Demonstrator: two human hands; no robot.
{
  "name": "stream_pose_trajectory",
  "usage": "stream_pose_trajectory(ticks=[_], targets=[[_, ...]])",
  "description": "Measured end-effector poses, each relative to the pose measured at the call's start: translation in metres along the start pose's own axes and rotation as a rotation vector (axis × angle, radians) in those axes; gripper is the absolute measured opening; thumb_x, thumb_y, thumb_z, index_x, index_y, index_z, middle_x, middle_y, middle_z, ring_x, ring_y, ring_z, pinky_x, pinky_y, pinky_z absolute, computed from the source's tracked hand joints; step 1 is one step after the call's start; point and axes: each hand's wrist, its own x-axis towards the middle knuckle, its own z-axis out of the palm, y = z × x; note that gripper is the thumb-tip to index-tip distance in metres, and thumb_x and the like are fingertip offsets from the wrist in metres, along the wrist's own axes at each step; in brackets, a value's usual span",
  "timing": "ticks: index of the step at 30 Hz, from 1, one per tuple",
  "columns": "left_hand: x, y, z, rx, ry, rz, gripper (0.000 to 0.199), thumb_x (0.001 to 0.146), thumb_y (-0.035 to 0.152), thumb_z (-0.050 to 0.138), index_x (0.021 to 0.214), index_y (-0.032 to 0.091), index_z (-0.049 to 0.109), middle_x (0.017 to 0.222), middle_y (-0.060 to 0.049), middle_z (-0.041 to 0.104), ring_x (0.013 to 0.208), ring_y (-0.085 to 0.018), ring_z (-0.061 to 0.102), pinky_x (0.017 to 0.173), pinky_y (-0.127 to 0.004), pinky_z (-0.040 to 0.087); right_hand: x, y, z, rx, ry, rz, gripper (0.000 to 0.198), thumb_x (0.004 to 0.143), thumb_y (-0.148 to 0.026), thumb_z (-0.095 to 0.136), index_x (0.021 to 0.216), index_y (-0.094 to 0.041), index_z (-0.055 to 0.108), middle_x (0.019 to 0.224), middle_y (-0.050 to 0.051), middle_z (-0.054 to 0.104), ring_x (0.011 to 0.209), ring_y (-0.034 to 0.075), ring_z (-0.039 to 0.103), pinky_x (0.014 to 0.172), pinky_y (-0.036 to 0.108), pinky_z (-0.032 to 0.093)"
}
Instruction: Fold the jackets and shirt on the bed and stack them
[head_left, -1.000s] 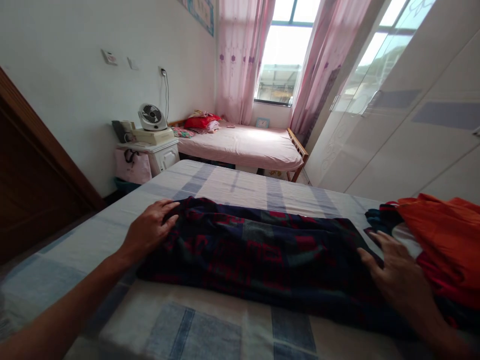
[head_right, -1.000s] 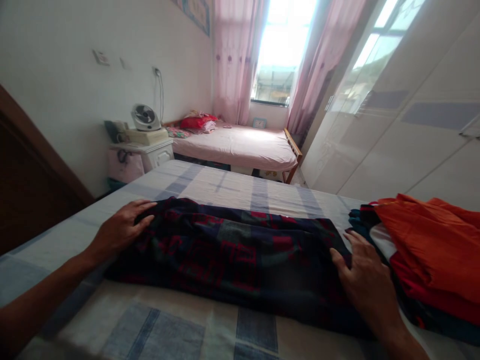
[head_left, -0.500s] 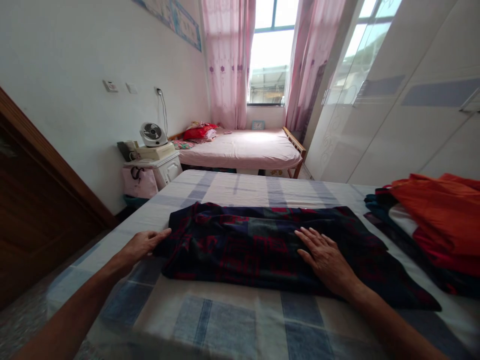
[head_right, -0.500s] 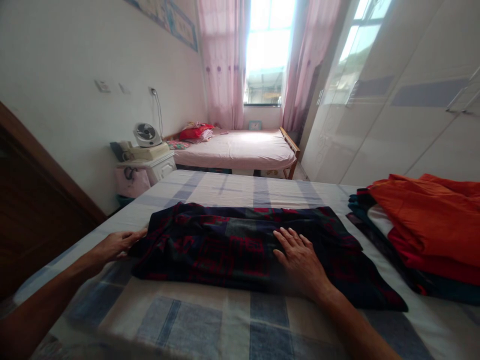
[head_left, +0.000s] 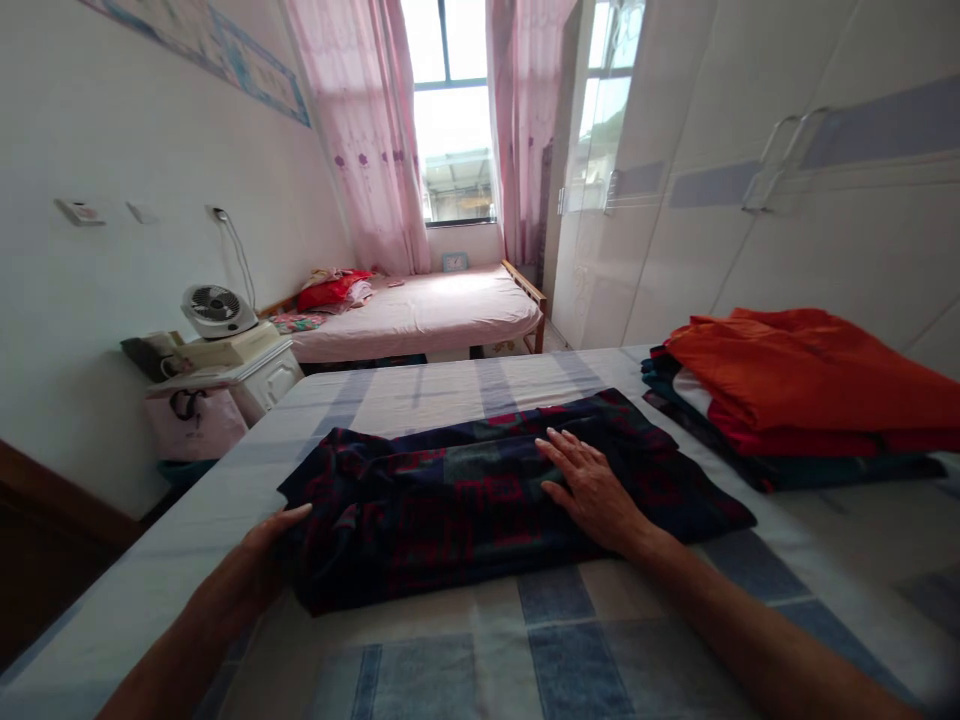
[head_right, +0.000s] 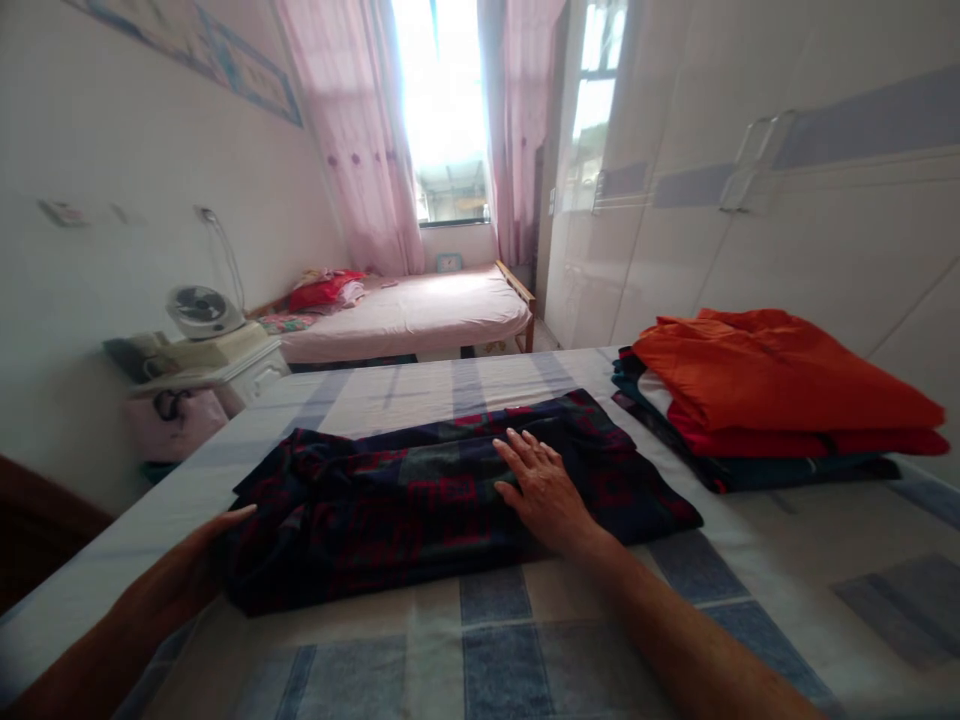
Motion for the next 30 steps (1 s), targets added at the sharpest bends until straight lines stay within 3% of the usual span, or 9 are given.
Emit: stream_pose_trajectory(ticks=[5, 9, 14, 18, 20, 22, 24, 27, 30], targets=[[-0.006, 0.02, 0.026, -0.12, 0.011, 0.068, 0.016, 0.079, 0.012, 0.052, 0.085, 0.02, 0.064, 0.071, 0.002, 0.071, 0.06, -0.016, 0.067, 0.055, -0.025, 0.057, 0.002, -0.002, -0.008, 0.232, -0.045, -0.026, 0.043, 0.091, -0.042, 0.041, 0.128, -0.025, 0.052, 0.137, 0.005, 0.049, 0.131, 0.023, 0.036, 0.108, 0.046, 0.026], [-0.019, 0.05, 0.082, -0.149, 0.034, 0.18, 0.017, 0.078, 0.012, 0.055, 0.089, 0.022, 0.063, 0.074, 0.006, 0.071, 0.061, -0.011, 0.067, 0.055, -0.019, 0.056, 0.008, 0.017, -0.022, 0.55, 0.196, 0.155, 0.044, 0.093, -0.043, 0.033, 0.128, -0.023, 0.052, 0.133, 0.007, 0.053, 0.123, 0.019, 0.046, 0.104, 0.037, 0.035], [-0.028, 0.07, 0.191, -0.156, -0.465, 0.353, 0.022, 0.071, 0.009, 0.063, 0.092, 0.018, 0.063, 0.072, 0.004, 0.068, 0.057, -0.008, 0.064, 0.055, -0.016, 0.054, 0.005, 0.067, -0.039, 0.735, 0.545, 0.475, 0.048, 0.091, -0.05, 0.032, 0.123, -0.021, 0.053, 0.127, 0.008, 0.056, 0.116, 0.021, 0.052, 0.101, 0.039, 0.037], [-0.031, 0.054, 0.282, 0.028, -0.874, 0.329, 0.025, 0.07, 0.024, 0.071, 0.093, 0.017, 0.065, 0.088, -0.003, 0.068, 0.071, -0.013, 0.065, 0.06, -0.023, 0.055, -0.006, 0.106, -0.049, 0.806, 0.709, 0.653, 0.055, 0.089, -0.056, 0.03, 0.121, -0.018, 0.053, 0.122, 0.012, 0.059, 0.108, 0.022, 0.057, 0.094, 0.04, 0.043], [-0.03, 0.039, 0.312, 0.199, -0.951, 0.358, 0.028, 0.072, 0.033, 0.07, 0.093, 0.015, 0.067, 0.095, -0.007, 0.067, 0.086, -0.019, 0.064, 0.067, -0.026, 0.055, -0.012, 0.12, -0.054, 0.774, 0.756, 0.721, 0.057, 0.089, -0.056, 0.028, 0.118, -0.016, 0.055, 0.12, 0.014, 0.059, 0.108, 0.023, 0.057, 0.093, 0.04, 0.043], [-0.024, 0.025, 0.325, 0.342, -0.876, 0.465, 0.029, 0.072, 0.036, 0.069, 0.09, 0.013, 0.069, 0.093, -0.008, 0.067, 0.091, -0.022, 0.063, 0.07, -0.027, 0.053, -0.017, 0.129, -0.059, 0.717, 0.785, 0.765, 0.057, 0.089, -0.054, 0.026, 0.116, -0.014, 0.057, 0.119, 0.015, 0.06, 0.108, 0.024, 0.056, 0.094, 0.04, 0.042], [-0.01, 0.015, 0.322, 0.433, -0.681, 0.601, 0.023, 0.072, 0.032, 0.069, 0.087, 0.014, 0.069, 0.092, -0.007, 0.067, 0.089, -0.023, 0.064, 0.072, -0.027, 0.051, -0.019, 0.134, -0.061, 0.666, 0.794, 0.789, 0.057, 0.089, -0.052, 0.027, 0.116, -0.013, 0.057, 0.117, 0.015, 0.061, 0.109, 0.024, 0.056, 0.095, 0.041, 0.041], [0.017, 0.012, 0.299, 0.49, -0.401, 0.715, 0.022, 0.07, 0.023, 0.067, 0.092, 0.019, 0.067, 0.118, -0.007, 0.059, 0.107, -0.025, 0.058, 0.081, -0.028, 0.049, -0.018, 0.134, -0.063, 0.56, 0.693, 0.824, 0.051, 0.087, -0.047, 0.034, 0.116, -0.012, 0.058, 0.117, 0.015, 0.062, 0.11, 0.025, 0.055, 0.096, 0.042, 0.04], [0.043, 0.015, 0.271, 0.519, -0.268, 0.674, 0.03, 0.068, 0.023, 0.067, 0.097, 0.019, 0.062, 0.133, -0.01, 0.046, 0.122, -0.028, 0.046, 0.088, -0.03, 0.045, -0.018, 0.122, -0.068, 0.394, 0.497, 0.82, 0.049, 0.085, -0.041, 0.041, 0.119, -0.01, 0.057, 0.12, 0.018, 0.06, 0.112, 0.028, 0.054, 0.097, 0.043, 0.039]])
